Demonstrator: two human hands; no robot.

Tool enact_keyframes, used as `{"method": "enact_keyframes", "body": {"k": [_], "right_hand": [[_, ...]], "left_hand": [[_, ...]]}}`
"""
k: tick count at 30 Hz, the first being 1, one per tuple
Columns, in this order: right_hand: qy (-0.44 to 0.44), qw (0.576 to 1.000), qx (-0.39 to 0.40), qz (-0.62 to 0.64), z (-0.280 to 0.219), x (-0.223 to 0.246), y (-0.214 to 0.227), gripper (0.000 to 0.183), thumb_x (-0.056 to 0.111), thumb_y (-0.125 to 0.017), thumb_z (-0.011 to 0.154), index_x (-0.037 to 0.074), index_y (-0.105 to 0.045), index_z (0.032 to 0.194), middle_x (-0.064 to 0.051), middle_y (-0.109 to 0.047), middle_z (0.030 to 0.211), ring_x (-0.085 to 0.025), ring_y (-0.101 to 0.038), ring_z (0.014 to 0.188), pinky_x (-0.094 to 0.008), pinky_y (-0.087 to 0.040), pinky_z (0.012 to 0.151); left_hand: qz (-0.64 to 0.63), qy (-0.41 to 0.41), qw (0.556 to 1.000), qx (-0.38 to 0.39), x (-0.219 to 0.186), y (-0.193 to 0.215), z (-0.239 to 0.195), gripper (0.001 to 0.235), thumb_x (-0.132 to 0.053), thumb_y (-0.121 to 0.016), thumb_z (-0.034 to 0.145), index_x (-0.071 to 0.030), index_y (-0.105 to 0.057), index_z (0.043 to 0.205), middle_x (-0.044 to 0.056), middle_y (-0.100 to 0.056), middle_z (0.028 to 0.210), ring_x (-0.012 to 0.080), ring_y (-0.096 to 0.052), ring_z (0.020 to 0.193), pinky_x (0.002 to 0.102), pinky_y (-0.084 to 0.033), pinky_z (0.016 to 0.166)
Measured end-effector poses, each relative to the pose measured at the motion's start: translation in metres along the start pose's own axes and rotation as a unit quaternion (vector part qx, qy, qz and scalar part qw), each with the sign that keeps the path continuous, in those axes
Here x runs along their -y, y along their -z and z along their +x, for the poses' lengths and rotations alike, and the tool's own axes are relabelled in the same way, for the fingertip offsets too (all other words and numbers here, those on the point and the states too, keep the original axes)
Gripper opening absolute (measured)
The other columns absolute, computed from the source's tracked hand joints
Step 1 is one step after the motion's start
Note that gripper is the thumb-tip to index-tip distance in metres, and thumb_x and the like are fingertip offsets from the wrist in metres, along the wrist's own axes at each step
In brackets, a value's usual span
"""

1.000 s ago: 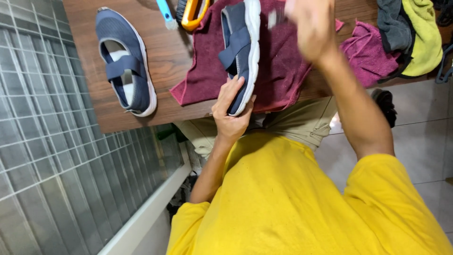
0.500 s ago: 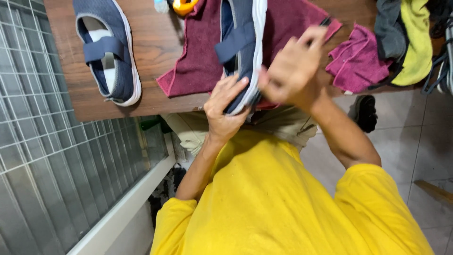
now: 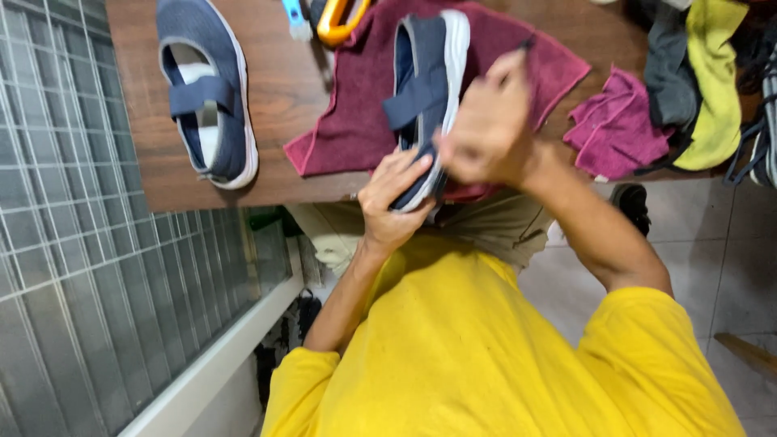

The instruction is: The person scrubs a blue slip-on shoe with a small brush, repeatedly dipping the brush into a yellow bowl of liquid. They wipe the shoe with a maroon cloth and continue scrubbing the sole and upper surfaces.

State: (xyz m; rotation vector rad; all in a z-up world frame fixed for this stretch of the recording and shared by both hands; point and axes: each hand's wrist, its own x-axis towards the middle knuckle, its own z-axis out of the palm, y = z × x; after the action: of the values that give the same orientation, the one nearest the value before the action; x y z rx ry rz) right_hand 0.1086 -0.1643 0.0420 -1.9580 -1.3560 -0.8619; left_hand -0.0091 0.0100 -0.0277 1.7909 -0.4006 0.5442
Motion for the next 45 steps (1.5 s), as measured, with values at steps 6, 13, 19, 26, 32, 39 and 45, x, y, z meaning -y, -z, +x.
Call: {"method": "enact_keyframes", "body": {"k": [6,13,19,26,32,39,45], "right_hand": [[-0.05,0.998,0.008,-0.039,-0.019,-0.027,-0.006,0.034,0.001,-0.054,0.087,0.01,-0.036,0.06,-0.008,-0.034,0.054,-0.025,-0.025,0.053,-0.06,-0.04,0.092],[-0.065,0.998,-0.001,0.017,-0.02,-0.033,-0.016,0.049,0.001,-0.066,0.097,0.008,-0.042,0.055,-0.002,-0.042,0.051,-0.022,-0.031,0.051,-0.046,-0.03,0.079],[-0.048,0.999,0.005,-0.016,-0.025,-0.04,-0.023,0.044,0.002,-0.064,0.095,0.008,-0.042,0.058,-0.004,-0.041,0.053,-0.022,-0.031,0.052,-0.045,-0.031,0.076],[-0.038,0.999,0.016,0.023,-0.023,-0.035,-0.017,0.04,0.002,-0.062,0.092,0.01,-0.045,0.057,-0.004,-0.042,0.052,-0.022,-0.032,0.051,-0.045,-0.031,0.076],[-0.034,0.999,0.014,0.031,-0.031,-0.048,-0.019,0.044,0.005,-0.065,0.093,0.012,-0.045,0.054,0.0,-0.04,0.048,-0.019,-0.032,0.049,-0.043,-0.03,0.08],[-0.03,0.999,0.021,-0.014,-0.03,-0.055,-0.02,0.038,0.003,-0.057,0.095,0.009,-0.043,0.06,-0.005,-0.041,0.058,-0.025,-0.031,0.054,-0.046,-0.029,0.076],[-0.041,0.997,0.017,-0.058,-0.023,-0.035,-0.013,0.039,0.006,-0.061,0.091,0.012,-0.044,0.056,-0.003,-0.044,0.051,-0.021,-0.032,0.05,-0.044,-0.032,0.074]], "left_hand": [[-0.016,0.008,1.0,-0.014,0.006,0.001,-0.008,0.051,0.008,-0.081,0.08,-0.006,-0.068,0.127,0.02,-0.069,0.128,0.0366,-0.07,0.117,0.049,-0.056,0.106],[-0.022,0.013,1.0,-0.016,0.011,0.005,-0.014,0.052,0.007,-0.084,0.079,-0.007,-0.068,0.127,0.02,-0.068,0.13,0.0363,-0.068,0.119,0.051,-0.053,0.111],[-0.016,0.0,1.0,-0.023,0.016,0.006,-0.02,0.05,0.008,-0.084,0.076,-0.004,-0.07,0.123,0.02,-0.07,0.125,0.036,-0.07,0.116,0.052,-0.056,0.106],[-0.023,0.016,0.999,-0.028,0.016,0.005,-0.02,0.049,0.006,-0.082,0.078,-0.006,-0.07,0.124,0.02,-0.07,0.126,0.037,-0.069,0.115,0.05,-0.056,0.107],[-0.017,0.002,1.0,-0.018,0.019,0.007,-0.014,0.046,0.004,-0.082,0.08,-0.006,-0.07,0.123,0.019,-0.07,0.125,0.038,-0.069,0.114,0.052,-0.055,0.108],[-0.002,-0.008,1.0,-0.014,0.019,0.012,-0.013,0.043,0.003,-0.082,0.081,-0.004,-0.071,0.121,0.019,-0.071,0.121,0.0375,-0.071,0.113,0.052,-0.056,0.104],[-0.016,0.008,1.0,-0.021,0.015,0.01,-0.016,0.046,0.007,-0.081,0.077,-0.004,-0.071,0.121,0.018,-0.072,0.119,0.0362,-0.07,0.111,0.05,-0.056,0.103]]}}
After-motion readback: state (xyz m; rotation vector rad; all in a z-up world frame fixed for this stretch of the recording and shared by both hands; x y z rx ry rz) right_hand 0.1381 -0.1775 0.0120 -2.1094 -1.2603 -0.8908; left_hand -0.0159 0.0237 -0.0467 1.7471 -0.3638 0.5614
